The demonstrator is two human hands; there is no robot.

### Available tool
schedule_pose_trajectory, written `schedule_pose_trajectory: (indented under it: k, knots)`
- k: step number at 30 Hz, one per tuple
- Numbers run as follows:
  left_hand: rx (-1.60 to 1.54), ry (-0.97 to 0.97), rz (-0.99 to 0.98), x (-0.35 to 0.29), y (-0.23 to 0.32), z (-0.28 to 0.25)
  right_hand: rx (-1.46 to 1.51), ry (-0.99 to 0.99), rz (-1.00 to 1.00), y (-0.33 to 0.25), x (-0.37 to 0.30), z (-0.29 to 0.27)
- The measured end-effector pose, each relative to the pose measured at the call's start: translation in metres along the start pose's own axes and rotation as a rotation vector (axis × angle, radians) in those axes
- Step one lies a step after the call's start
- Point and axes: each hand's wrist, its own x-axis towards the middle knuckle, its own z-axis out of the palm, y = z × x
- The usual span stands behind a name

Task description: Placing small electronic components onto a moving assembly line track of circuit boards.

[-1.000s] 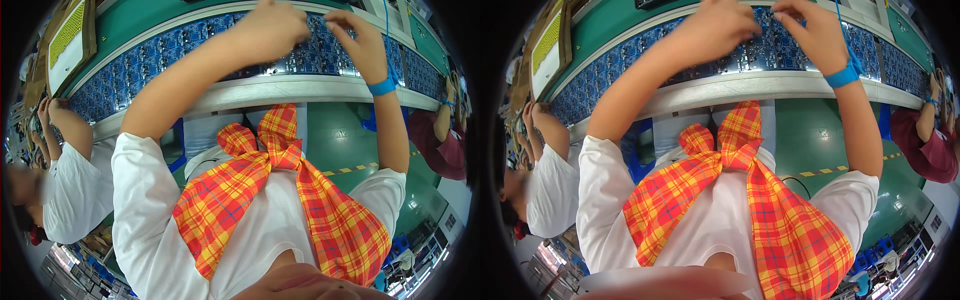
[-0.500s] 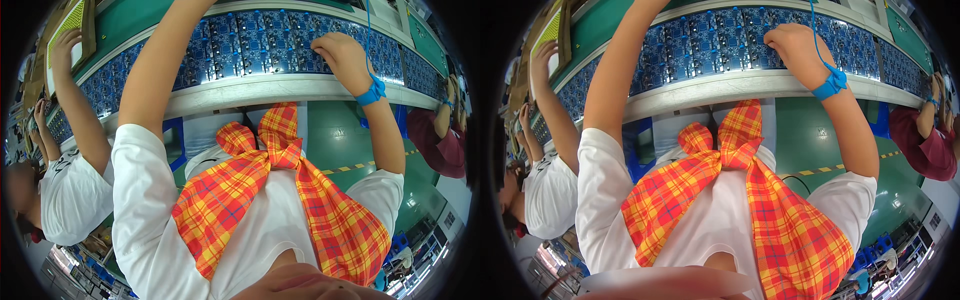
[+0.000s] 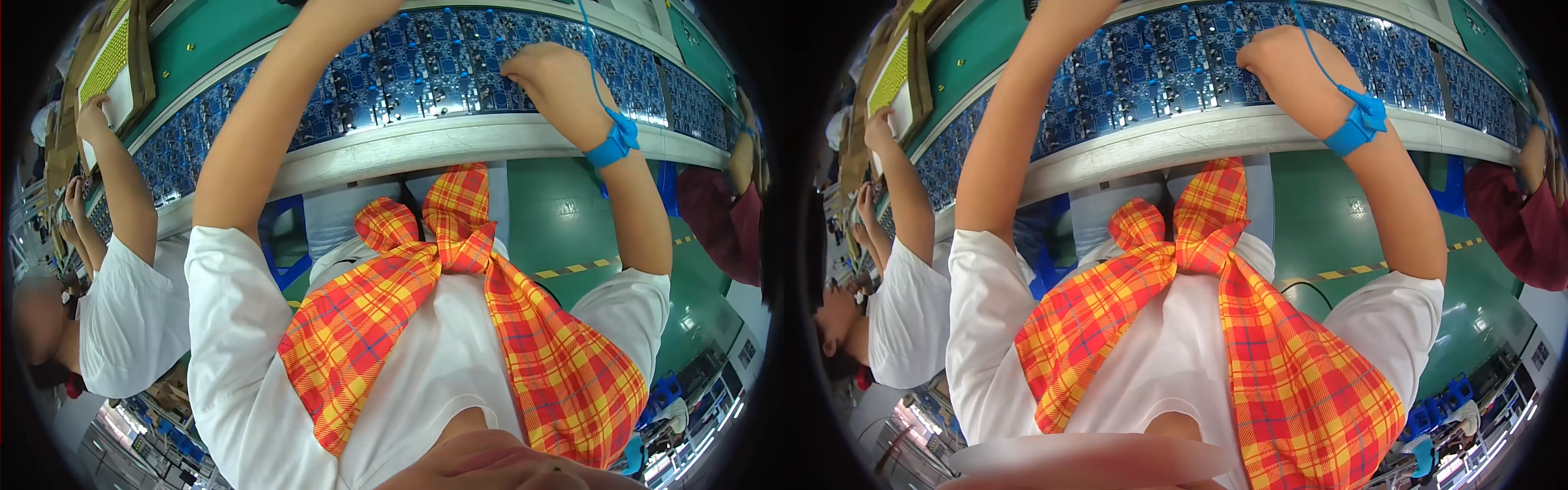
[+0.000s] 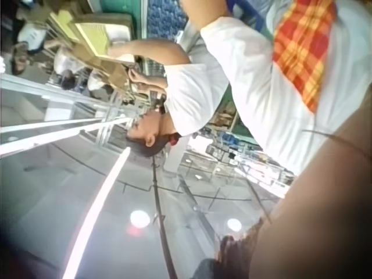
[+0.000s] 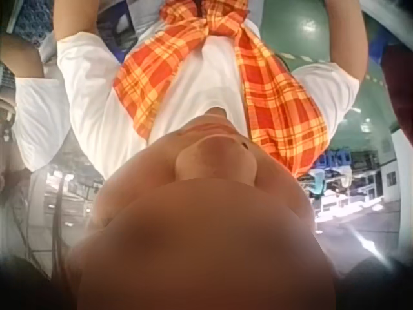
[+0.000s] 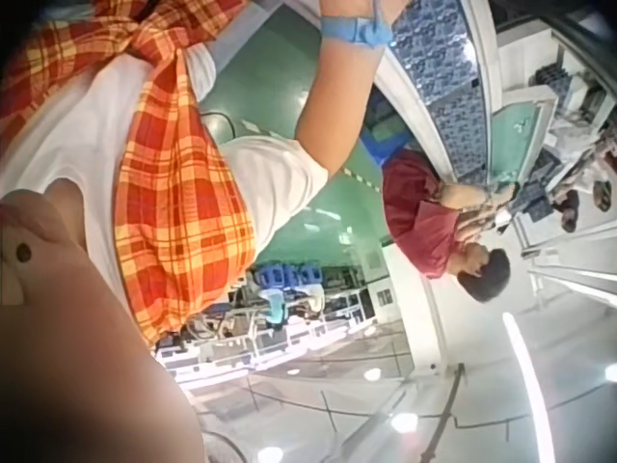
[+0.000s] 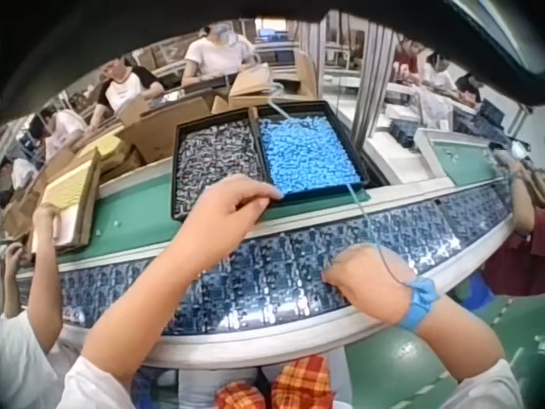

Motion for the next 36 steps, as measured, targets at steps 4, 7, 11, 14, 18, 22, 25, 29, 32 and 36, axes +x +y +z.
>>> schedule_pose_trajectory:
  k: [4,7,11,14,18,22,25,29,32,36]
  knots:
    - [0.048,-0.158,0.274,-0.025,-0.016,0.012,0.175,-0.054,0.075,0.018,0.005,-0.009]
    - [0.190,-0.342,0.161,-0.037,-0.029,0.018,0.678,-0.087,0.144,0.061,0.026,-0.027]
    - [0.091,-0.428,0.044,-0.048,-0.024,0.026,0.657,0.312,0.337,0.122,0.081,-0.008]
    - [0.099,-0.417,0.058,-0.054,-0.031,0.018,0.340,0.540,0.270,0.099,0.115,0.002]
    - [0.116,-0.421,0.091,-0.053,-0.024,0.025,0.225,0.521,0.315,0.097,0.140,0.020]
    - [0.149,-0.432,0.097,-0.059,-0.014,0.033,0.221,0.391,0.289,0.092,0.136,0.018]
    - [0.294,-0.416,0.246,-0.062,-0.012,0.041,0.559,0.376,0.250,0.114,0.146,0.030]
    - [0.574,-0.357,0.561,-0.065,-0.015,0.046,0.579,0.557,0.242,0.120,0.139,0.029]
    - [0.611,-0.340,0.578,-0.069,-0.020,0.042,1.097,0.243,0.448,0.105,0.137,-0.017]
    - [0.600,-0.366,0.617,-0.065,-0.019,0.050,0.861,0.418,0.426,0.117,0.133,0.012]
